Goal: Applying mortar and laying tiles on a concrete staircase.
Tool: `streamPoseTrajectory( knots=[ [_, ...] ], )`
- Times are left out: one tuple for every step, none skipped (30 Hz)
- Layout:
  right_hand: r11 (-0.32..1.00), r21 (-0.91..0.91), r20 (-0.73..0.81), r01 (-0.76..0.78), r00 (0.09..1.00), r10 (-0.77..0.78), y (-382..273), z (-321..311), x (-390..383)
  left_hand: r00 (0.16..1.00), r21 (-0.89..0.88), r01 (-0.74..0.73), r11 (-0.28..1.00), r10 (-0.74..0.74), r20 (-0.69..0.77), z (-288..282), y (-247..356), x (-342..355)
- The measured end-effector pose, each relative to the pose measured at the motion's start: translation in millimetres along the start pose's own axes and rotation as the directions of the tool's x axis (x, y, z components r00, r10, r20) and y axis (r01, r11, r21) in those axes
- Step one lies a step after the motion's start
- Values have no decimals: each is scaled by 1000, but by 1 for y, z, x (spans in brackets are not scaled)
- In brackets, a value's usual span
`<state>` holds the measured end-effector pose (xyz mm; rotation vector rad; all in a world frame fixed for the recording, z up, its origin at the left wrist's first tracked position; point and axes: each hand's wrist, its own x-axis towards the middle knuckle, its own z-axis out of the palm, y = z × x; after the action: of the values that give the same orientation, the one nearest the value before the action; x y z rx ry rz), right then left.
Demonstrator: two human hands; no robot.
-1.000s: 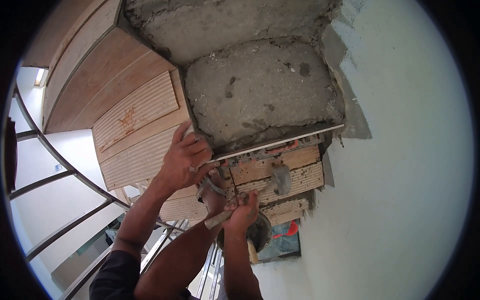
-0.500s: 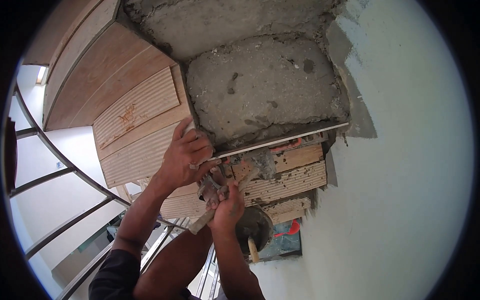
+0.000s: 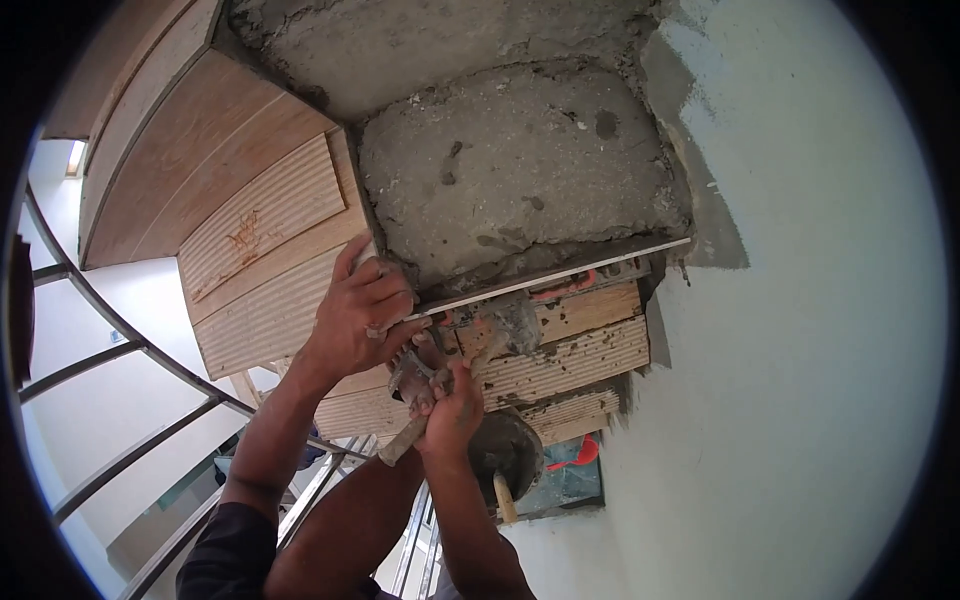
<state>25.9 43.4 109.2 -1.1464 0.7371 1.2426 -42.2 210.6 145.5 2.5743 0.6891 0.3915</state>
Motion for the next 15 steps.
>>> streamPoseTrajectory(
  knots=[
    [1000,-11,-30,-7,1000,7,0,-1,1,1000,4,2,1000,-2,16,0,-1,0],
    [1000,-27,8,-5,1000,5,-1,-3,1,1000,9,3,1000,-3,19,0,-1,0],
    [999,-39,11,-8,1000,8,-2,-4,1,999,15,13,1000,-13,53,-1,-1,0],
    [999,-31,19,-17,1000,18,-4,-7,1,996,23,18,1000,-20,82,-1,-1,-1],
    [999,-33,33,29,999,-28,-6,-8,1,998,24,15,1000,-16,55,-1,-2,0],
    [998,-14,44,64,997,-63,-8,-10,1,999,21,13,1000,-13,30,-1,-2,0],
    [997,14,1,71,998,-71,-10,-11,2,1000,14,9,1000,-9,8,0,-1,0],
    [994,79,-41,78,996,-75,-11,-11,4,1000,13,12,1000,-12,3,1,0,0],
    [986,155,-129,66,991,-46,-12,-12,6,1000,9,12,1000,-12,-3,2,0,1],
    [970,237,-174,62,985,-20,-13,-11,9,1000,0,16,1000,-16,-8,2,1,1],
    [990,128,-139,61,989,-43,-14,-11,12,1000,8,12,1000,-12,-7,3,1,2],
    [998,19,-60,64,996,-63,-13,-11,15,1000,15,14,1000,-14,-4,3,1,2],
    [994,-89,-38,66,997,-70,-13,-11,17,1000,20,14,1000,-14,-5,3,1,3],
    [998,-18,-16,65,998,-65,-12,-12,19,1000,24,14,1000,-14,0,3,2,3],
    [997,56,-55,58,997,-55,-10,-13,20,1000,23,10,1000,-10,3,2,2,4]
  ],
)
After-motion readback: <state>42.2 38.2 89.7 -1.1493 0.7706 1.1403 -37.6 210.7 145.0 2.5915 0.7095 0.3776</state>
